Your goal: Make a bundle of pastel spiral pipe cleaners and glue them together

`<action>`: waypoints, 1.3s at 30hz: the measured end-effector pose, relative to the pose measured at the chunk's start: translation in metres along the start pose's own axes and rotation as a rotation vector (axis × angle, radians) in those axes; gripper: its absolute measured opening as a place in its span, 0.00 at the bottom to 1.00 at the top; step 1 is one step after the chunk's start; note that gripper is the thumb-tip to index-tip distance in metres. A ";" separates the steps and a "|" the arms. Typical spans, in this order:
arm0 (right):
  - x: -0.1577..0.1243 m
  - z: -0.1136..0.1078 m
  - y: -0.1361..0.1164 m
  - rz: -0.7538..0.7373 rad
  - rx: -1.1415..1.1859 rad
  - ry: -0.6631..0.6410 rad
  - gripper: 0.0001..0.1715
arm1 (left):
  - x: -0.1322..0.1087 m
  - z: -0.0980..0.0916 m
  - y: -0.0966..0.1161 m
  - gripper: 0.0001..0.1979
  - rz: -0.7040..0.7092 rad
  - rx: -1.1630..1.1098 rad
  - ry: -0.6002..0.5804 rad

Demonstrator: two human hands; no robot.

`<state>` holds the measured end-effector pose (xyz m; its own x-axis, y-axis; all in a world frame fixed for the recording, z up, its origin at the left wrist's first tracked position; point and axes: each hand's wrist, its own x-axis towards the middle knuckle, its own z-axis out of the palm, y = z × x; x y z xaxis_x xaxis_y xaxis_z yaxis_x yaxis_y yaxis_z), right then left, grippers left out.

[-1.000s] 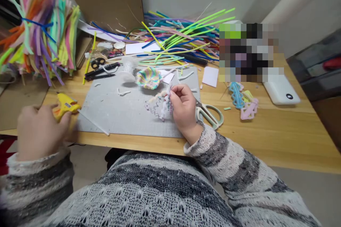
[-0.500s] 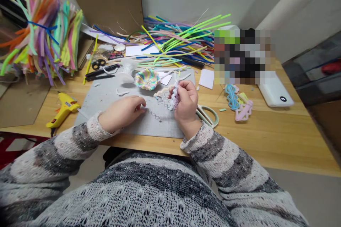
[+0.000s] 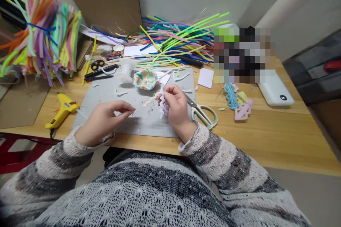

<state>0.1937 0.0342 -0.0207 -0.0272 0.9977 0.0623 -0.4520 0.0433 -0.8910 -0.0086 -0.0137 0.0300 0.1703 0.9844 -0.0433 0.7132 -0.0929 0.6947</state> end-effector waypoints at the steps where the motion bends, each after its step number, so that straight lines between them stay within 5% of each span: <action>1: -0.002 0.001 0.001 0.014 -0.006 -0.028 0.06 | -0.005 -0.002 -0.001 0.06 -0.034 -0.121 0.020; 6: -0.015 0.003 0.006 0.051 -0.127 -0.155 0.06 | -0.022 0.001 -0.007 0.05 -0.185 -0.726 0.039; 10: -0.024 0.005 0.005 0.032 -0.208 -0.247 0.05 | -0.024 0.006 -0.012 0.06 -0.229 -0.935 0.025; 20: -0.027 0.006 0.001 0.042 -0.252 -0.263 0.04 | -0.012 0.006 0.005 0.21 -0.193 -0.906 0.025; 31: -0.026 0.005 0.002 0.123 -0.220 -0.225 0.05 | 0.000 0.006 0.003 0.12 -0.159 -0.800 0.011; 39: -0.026 0.004 0.004 0.111 -0.224 -0.235 0.05 | 0.002 -0.009 0.001 0.07 -0.249 -0.698 -0.147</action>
<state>0.1891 0.0086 -0.0239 -0.2815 0.9588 0.0377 -0.2283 -0.0288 -0.9732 -0.0136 -0.0104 0.0366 0.1845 0.9293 -0.3201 0.1550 0.2941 0.9431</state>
